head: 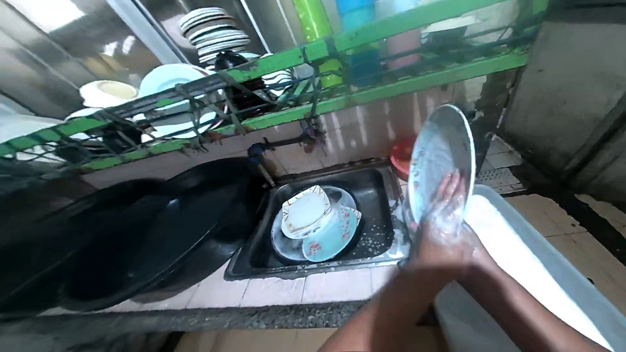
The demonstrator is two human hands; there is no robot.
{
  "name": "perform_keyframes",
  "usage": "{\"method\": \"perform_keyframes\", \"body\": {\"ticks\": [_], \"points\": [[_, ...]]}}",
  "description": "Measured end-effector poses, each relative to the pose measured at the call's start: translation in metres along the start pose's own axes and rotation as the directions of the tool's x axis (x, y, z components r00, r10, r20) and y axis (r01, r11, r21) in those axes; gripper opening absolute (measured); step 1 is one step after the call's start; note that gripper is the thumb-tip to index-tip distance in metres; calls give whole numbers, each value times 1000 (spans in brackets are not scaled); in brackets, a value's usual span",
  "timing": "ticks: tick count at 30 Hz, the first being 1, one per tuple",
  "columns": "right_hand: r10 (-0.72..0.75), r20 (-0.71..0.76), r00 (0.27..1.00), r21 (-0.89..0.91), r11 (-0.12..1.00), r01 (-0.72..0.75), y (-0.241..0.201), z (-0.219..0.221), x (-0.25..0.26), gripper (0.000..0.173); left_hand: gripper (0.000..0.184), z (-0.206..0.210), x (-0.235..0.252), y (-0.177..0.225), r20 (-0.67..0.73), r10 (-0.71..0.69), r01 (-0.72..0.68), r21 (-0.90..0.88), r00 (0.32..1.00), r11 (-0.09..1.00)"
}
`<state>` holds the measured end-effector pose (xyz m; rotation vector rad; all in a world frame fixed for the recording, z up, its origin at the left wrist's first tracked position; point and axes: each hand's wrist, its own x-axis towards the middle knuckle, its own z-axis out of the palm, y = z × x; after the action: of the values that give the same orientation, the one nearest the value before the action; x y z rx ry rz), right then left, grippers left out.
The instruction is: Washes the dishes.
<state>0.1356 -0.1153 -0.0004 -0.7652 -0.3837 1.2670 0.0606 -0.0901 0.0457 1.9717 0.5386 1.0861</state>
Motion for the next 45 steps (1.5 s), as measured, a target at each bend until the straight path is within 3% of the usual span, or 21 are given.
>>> {"method": "perform_keyframes", "body": {"ticks": [2, 4, 7, 10, 12, 14, 16, 17, 20, 22, 27, 31, 37, 39, 41, 43, 45], "points": [[187, 13, 982, -13, 982, -187, -2, -11, 1, 31, 58, -21, 2, -23, -51, -235, 236, 7, 971, 972], [317, -71, 946, -65, 945, -321, -14, -33, 1, 35, 57, -52, 4, -53, -110, -445, 458, 222, 889, 861], [187, -206, 961, -409, 876, -258, -37, -77, -14, 40, 52, -98, -5, -118, -85, -638, 557, 584, 766, 591], [1, -319, 948, -812, 515, -274, -55, -112, -34, 69, 43, -125, -16, -162, -64, -782, 563, 731, 620, 386], [-39, -337, 941, -916, 243, -318, -61, -128, -41, 76, 51, -113, -8, -160, -41, -757, 522, 748, 653, 410], [-15, -334, 942, -942, 43, -334, -61, -134, -43, 73, 48, -77, 7, -140, 27, -630, 424, 717, 776, 554], [20, -339, 941, -940, -51, -337, -56, -136, -43, 71, 39, -30, 17, -115, 197, -510, 252, 689, 837, 679], [43, -347, 937, -936, -72, -344, -54, -137, -44, 70, 36, -9, 18, -105, 290, -502, 184, 692, 815, 698], [99, -381, 919, -922, -116, -370, -52, -136, -42, 70, 35, 37, 19, -84, 412, -707, 152, 795, 575, 587], [122, -393, 911, -917, -120, -379, -51, -134, -42, 71, 37, 50, 15, -92, 420, -765, 172, 813, 489, 556], [171, -426, 889, -900, -180, -397, -49, -139, -35, 70, 37, 52, 12, -114, 440, -772, 132, 826, 458, 548], [143, -407, 902, -911, -143, -388, -50, -142, -33, 67, 37, 49, 34, -106, 403, -814, 124, 862, 419, 491], [53, -317, 947, -944, -114, -310, -51, -138, -32, 66, 36, 23, 67, -85, 296, -814, 233, 859, 501, 456], [10, -277, 961, -955, -112, -274, -52, -134, -31, 67, 36, 9, 66, -82, 277, -783, 384, 750, 556, 538], [-41, -243, 969, -963, -113, -246, -52, -131, -24, 67, 40, 1, 53, -84, 269, -759, 624, 441, 593, 645], [-113, -254, 961, -961, -79, -264, -48, -127, -12, 66, 58, 5, 33, -75, 332, -773, 801, 80, 540, 594], [-188, -297, 936, -955, 41, -294, -40, -123, 4, 66, 86, 10, 19, -52, 412, -788, 877, -64, 458, 476]]}}
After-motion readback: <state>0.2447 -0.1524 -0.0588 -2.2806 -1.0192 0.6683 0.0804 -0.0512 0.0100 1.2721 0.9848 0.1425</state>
